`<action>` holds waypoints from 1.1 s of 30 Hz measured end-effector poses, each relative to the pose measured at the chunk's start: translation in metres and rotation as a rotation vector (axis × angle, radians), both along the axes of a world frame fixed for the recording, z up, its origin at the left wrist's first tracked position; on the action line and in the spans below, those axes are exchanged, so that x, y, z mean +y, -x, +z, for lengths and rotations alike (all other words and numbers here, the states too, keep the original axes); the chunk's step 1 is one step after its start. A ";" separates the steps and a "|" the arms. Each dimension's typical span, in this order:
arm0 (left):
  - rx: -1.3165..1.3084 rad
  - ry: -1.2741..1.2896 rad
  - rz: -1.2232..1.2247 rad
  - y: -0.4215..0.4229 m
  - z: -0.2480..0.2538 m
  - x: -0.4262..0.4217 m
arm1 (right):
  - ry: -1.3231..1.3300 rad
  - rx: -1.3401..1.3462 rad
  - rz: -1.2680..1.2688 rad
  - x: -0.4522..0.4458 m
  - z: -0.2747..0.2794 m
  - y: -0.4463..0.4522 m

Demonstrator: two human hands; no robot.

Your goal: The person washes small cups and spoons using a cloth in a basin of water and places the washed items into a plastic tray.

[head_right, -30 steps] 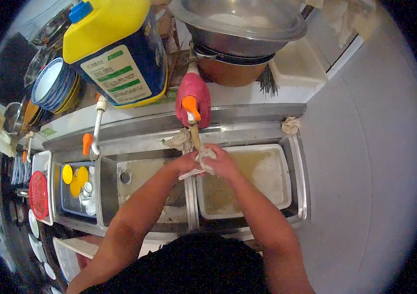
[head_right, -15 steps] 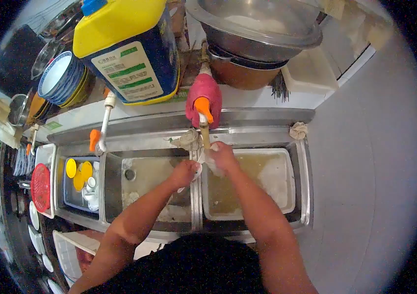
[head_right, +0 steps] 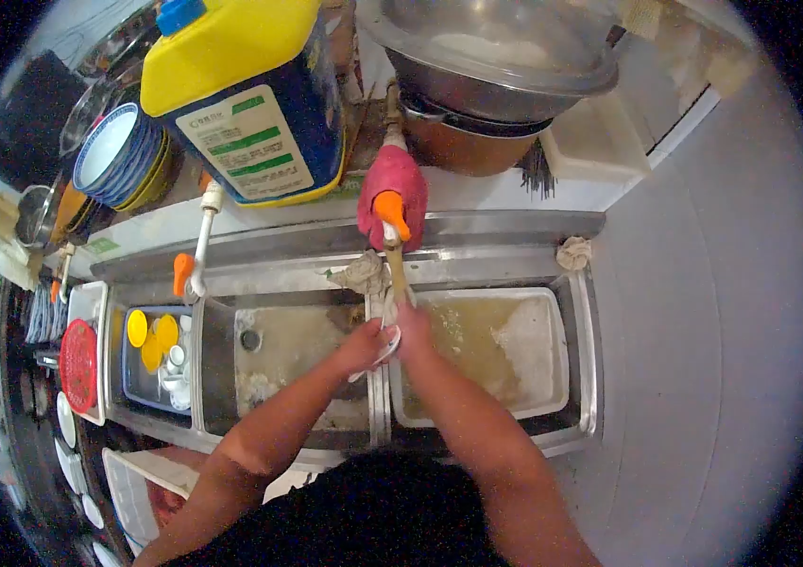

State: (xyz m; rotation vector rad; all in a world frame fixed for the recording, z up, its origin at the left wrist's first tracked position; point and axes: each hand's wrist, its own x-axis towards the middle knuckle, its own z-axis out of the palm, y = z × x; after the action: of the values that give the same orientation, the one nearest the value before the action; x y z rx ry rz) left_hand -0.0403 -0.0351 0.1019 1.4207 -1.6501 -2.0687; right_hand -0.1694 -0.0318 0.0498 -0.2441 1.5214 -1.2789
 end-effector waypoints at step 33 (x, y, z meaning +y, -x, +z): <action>0.290 -0.013 0.590 0.048 -0.041 -0.028 | 0.104 0.613 0.400 0.047 0.030 0.018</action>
State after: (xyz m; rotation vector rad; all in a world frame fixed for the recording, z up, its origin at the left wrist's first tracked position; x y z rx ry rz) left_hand -0.0885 -0.0627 0.0606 1.3222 -0.9572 -1.8257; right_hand -0.1875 0.0147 0.0798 -1.0308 1.7889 -1.0011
